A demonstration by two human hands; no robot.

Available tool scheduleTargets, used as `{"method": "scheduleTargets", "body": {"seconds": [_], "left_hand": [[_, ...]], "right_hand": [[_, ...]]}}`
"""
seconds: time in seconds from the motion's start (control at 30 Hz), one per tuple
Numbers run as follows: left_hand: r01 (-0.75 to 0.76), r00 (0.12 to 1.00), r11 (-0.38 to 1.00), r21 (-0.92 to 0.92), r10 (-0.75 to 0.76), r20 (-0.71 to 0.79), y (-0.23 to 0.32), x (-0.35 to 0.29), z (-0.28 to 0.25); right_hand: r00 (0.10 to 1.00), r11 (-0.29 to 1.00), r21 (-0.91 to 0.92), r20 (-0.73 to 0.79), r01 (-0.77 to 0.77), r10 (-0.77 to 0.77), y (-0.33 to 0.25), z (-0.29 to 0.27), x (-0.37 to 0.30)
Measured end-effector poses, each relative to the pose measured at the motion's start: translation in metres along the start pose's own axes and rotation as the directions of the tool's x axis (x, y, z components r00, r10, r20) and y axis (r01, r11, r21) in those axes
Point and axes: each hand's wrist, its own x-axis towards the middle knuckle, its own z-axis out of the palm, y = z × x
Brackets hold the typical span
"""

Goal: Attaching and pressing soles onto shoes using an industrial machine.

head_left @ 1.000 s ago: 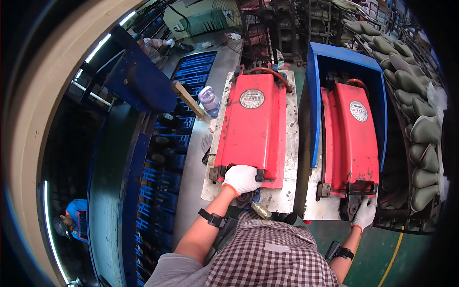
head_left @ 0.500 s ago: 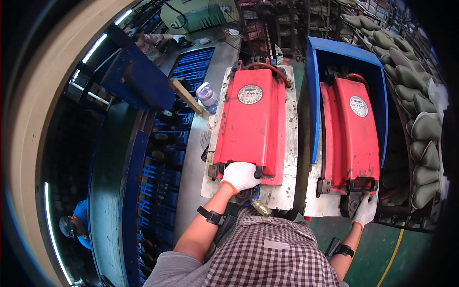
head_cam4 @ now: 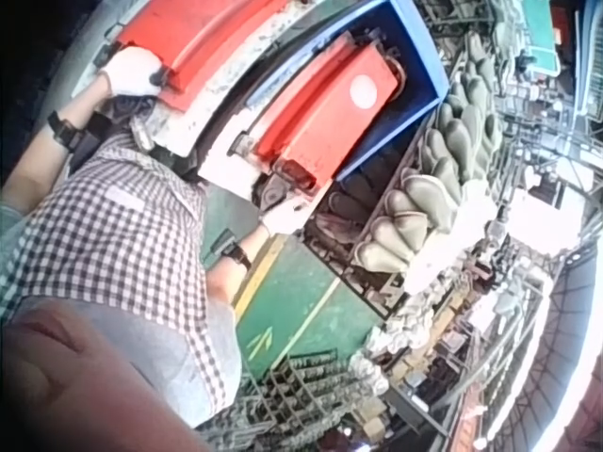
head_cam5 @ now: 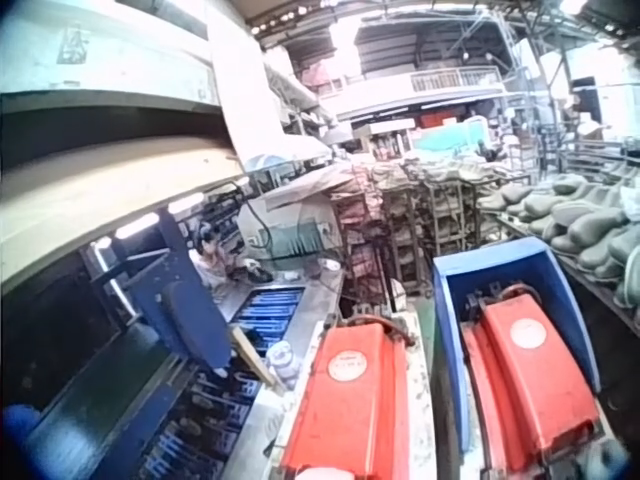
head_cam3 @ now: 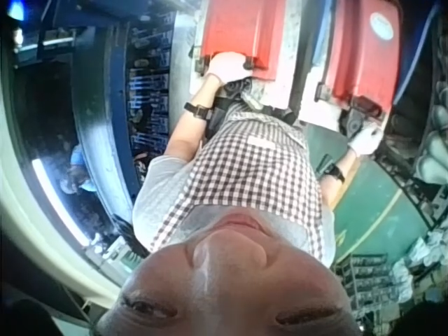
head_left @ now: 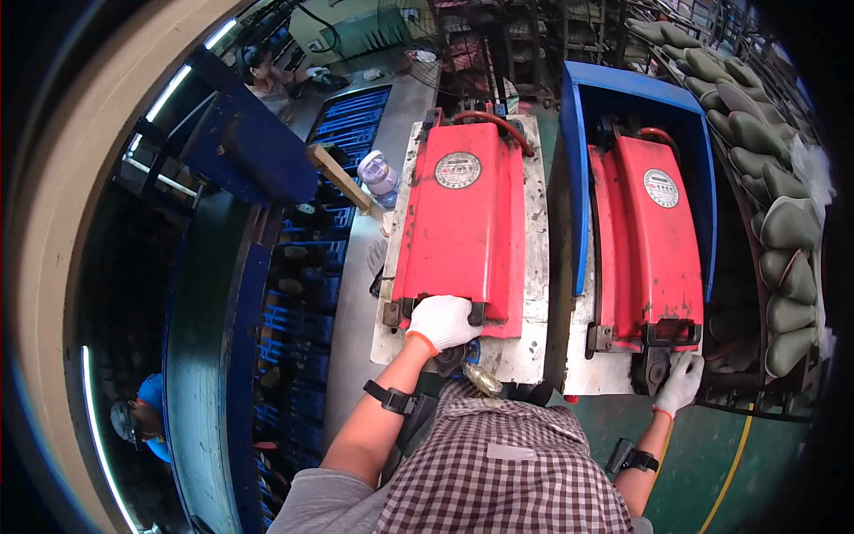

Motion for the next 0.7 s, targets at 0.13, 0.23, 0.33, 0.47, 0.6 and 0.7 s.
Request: {"method": "scheduleTargets", "body": {"seconds": [0.13, 0.23, 0.33, 0.47, 0.6, 0.7], "left_hand": [[0.018, 1.000, 1.000, 0.002, -0.018, 0.018, 0.000, -0.002, -0.001], [0.000, 1.000, 1.000, 0.008, -0.001, 0.003, -0.001, 0.001, 0.001], [0.007, 1.000, 1.000, 0.016, -0.006, -0.018, -0.002, -0.001, 0.003], [-0.004, 1.000, 1.000, 0.016, 0.005, -0.023, -0.003, -0.002, 0.002], [-0.016, 1.000, 1.000, 0.003, 0.016, -0.003, 0.001, -0.001, -0.004], [-0.016, 1.000, 1.000, -0.004, 0.016, -0.007, -0.001, -0.002, -0.001]], "right_hand": [[0.995, 0.701, 0.706, 0.083, -0.100, 0.058, 0.011, -0.021, 0.003], [0.951, 0.675, 0.725, 0.092, 0.139, -0.294, -0.084, -0.050, -0.055], [0.562, 0.794, 0.586, 0.716, -0.161, -0.414, -0.150, -0.027, -0.094], [-0.190, 0.862, 0.507, 0.846, 0.003, -0.497, -0.193, 0.050, -0.141], [-0.600, 0.934, 0.291, 0.792, 0.208, -0.113, -0.246, 0.056, -0.179], [-0.586, 0.935, 0.319, 0.791, 0.153, -0.174, -0.243, 0.063, -0.191]]}}
